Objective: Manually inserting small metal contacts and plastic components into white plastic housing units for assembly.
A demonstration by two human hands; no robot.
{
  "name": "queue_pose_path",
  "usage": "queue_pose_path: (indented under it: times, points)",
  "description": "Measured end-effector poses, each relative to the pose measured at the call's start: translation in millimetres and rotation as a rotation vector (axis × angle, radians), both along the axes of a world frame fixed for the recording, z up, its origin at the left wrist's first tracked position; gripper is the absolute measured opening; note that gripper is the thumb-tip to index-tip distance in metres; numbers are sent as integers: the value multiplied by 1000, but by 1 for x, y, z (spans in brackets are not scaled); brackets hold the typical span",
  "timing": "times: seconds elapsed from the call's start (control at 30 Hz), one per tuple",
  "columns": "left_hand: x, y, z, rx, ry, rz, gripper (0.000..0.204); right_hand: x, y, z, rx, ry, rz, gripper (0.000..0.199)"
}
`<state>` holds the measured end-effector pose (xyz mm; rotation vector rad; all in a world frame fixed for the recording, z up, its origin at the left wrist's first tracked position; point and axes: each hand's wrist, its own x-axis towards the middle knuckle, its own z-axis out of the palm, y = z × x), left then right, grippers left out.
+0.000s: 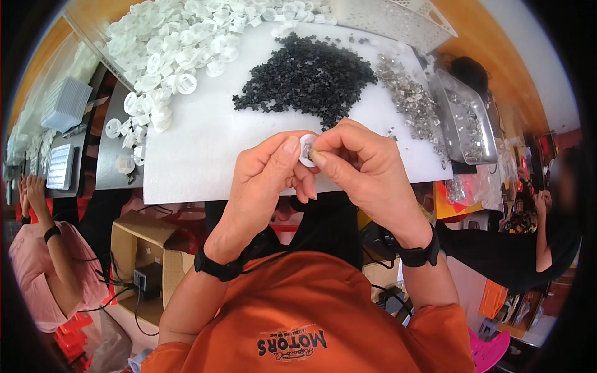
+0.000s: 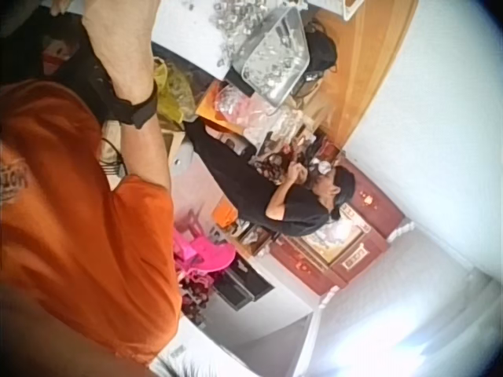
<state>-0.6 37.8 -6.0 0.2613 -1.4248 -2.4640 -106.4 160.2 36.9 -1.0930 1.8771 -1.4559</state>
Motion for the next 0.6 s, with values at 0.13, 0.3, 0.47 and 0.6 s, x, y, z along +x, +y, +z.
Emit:
queue_pose_path:
  times: [0.13, 0.3, 0.47, 0.6]
  points:
    - [3, 1, 0, -35, -31, 6, 38, 7, 1, 0, -17, 33, -47, 3]
    - [2, 1, 0, -17, -14, -1, 37, 3, 6, 0, 9, 298, 7, 4]
    - [1, 1, -2, -21, 15, -3, 36, 6, 9, -9, -126, 490, 23, 11]
    - [0, 2, -4, -14, 49, 39, 36, 9, 9, -12, -154, 407, -37, 15]
